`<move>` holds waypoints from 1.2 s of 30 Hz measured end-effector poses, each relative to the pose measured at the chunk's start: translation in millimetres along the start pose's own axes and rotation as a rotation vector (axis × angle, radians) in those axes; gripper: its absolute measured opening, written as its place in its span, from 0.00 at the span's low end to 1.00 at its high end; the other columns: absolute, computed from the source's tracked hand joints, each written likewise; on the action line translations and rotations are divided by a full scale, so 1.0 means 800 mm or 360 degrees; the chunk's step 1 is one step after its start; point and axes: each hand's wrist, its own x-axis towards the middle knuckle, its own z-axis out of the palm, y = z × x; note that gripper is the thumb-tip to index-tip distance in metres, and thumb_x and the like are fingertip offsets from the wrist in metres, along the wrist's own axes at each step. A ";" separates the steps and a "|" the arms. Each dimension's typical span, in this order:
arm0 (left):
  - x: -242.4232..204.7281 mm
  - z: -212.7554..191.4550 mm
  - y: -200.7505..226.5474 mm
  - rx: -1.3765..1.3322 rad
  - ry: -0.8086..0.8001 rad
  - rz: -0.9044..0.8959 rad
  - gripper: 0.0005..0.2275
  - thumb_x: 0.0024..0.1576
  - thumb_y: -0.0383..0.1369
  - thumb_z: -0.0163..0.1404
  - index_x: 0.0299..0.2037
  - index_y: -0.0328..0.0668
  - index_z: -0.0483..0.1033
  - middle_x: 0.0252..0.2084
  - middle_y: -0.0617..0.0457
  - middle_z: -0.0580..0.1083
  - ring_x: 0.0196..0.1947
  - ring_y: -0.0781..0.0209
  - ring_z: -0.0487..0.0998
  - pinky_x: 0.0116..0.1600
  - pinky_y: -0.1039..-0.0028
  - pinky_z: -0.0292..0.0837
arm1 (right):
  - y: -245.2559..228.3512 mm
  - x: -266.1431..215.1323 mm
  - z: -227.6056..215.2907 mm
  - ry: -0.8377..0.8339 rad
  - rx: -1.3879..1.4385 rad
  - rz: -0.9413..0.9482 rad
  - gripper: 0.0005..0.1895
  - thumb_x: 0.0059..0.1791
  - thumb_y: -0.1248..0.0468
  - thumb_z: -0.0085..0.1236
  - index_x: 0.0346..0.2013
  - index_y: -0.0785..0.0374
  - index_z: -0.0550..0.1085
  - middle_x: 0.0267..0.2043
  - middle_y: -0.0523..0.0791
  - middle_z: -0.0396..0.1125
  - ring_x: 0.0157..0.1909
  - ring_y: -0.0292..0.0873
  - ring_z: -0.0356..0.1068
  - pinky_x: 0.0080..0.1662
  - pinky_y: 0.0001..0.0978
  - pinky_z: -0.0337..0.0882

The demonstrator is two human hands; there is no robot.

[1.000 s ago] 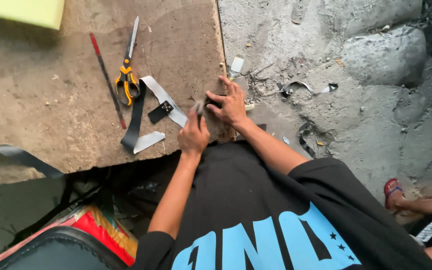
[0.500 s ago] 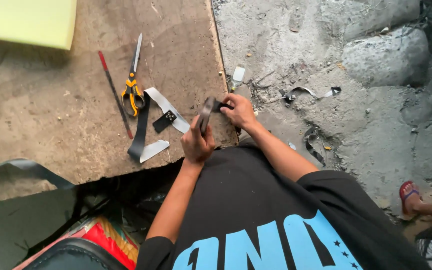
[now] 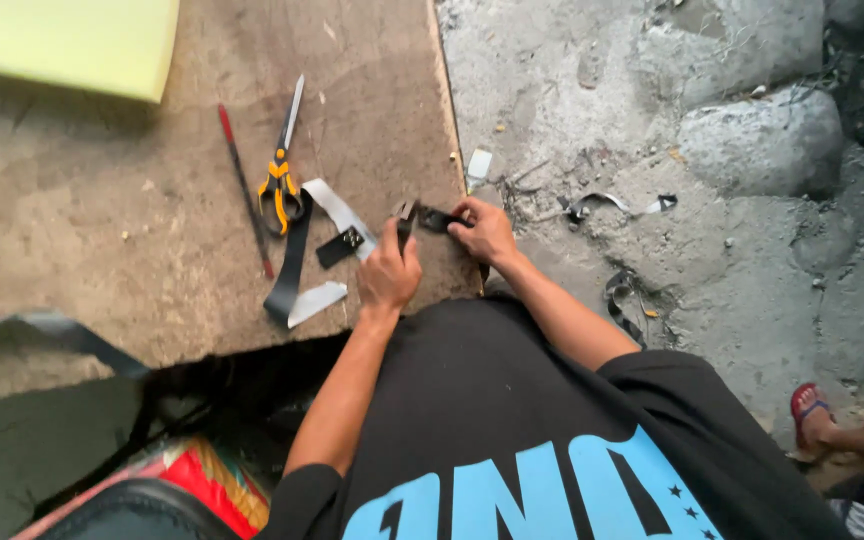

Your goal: The person attaches a black strap to a seat using a metal buckle and a hammer. They position the strap and buckle on the seat, then use the hammer to secure the buckle in place.

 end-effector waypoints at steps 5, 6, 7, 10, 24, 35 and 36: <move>-0.034 -0.039 -0.017 -0.0193 0.0016 -0.0069 0.19 0.61 0.49 0.52 0.60 0.57 0.74 0.34 0.39 0.80 0.37 0.30 0.82 0.44 0.44 0.76 | -0.037 -0.023 -0.024 -0.0126 -0.0167 0.0113 0.22 0.43 0.42 0.66 0.51 0.32 0.77 0.42 0.48 0.77 0.52 0.56 0.76 0.53 0.50 0.75; -0.039 -0.039 -0.037 -0.0269 -0.0105 -0.0140 0.20 0.59 0.51 0.53 0.57 0.55 0.75 0.34 0.38 0.80 0.40 0.30 0.82 0.46 0.43 0.75 | -0.043 -0.026 -0.029 -0.0161 -0.0184 0.0125 0.23 0.44 0.40 0.65 0.53 0.32 0.76 0.46 0.49 0.77 0.54 0.56 0.76 0.54 0.49 0.75; -0.041 -0.041 -0.062 -0.0269 -0.0090 -0.0154 0.20 0.59 0.51 0.53 0.57 0.55 0.75 0.34 0.38 0.80 0.40 0.30 0.82 0.46 0.43 0.75 | -0.038 -0.025 -0.030 -0.0173 -0.0189 0.0109 0.23 0.44 0.40 0.65 0.53 0.32 0.76 0.46 0.49 0.77 0.54 0.56 0.76 0.54 0.49 0.75; -0.049 -0.041 -0.136 -0.0151 -0.0328 -0.0099 0.20 0.57 0.48 0.56 0.59 0.59 0.78 0.51 0.50 0.80 0.51 0.40 0.81 0.55 0.52 0.76 | -0.030 -0.024 -0.035 -0.0245 -0.0195 0.0144 0.13 0.49 0.43 0.60 0.46 0.36 0.81 0.38 0.48 0.78 0.48 0.58 0.77 0.50 0.47 0.75; 0.019 -0.075 -0.057 -0.0606 0.0235 0.0259 0.20 0.61 0.45 0.57 0.58 0.44 0.78 0.44 0.45 0.76 0.45 0.42 0.81 0.52 0.57 0.75 | -0.131 -0.083 -0.062 -0.0533 0.1042 -0.0106 0.24 0.49 0.73 0.51 0.62 0.62 0.70 0.42 0.59 0.73 0.37 0.50 0.79 0.43 0.39 0.79; 0.036 -0.026 -0.070 -0.0668 -0.0158 0.0254 0.05 0.57 0.37 0.56 0.41 0.58 0.82 0.35 0.56 0.81 0.43 0.50 0.83 0.49 0.63 0.79 | -0.151 -0.111 -0.028 -0.0509 0.0807 -0.0079 0.12 0.56 0.68 0.53 0.53 0.68 0.77 0.31 0.56 0.76 0.31 0.47 0.79 0.27 0.29 0.72; 0.041 -0.019 -0.089 -0.0513 -0.0021 0.0242 0.04 0.58 0.37 0.55 0.41 0.59 0.82 0.36 0.58 0.80 0.43 0.52 0.83 0.50 0.64 0.79 | -0.142 -0.111 -0.023 -0.0523 0.0844 -0.0042 0.12 0.56 0.70 0.53 0.53 0.70 0.77 0.32 0.58 0.76 0.31 0.48 0.79 0.28 0.30 0.73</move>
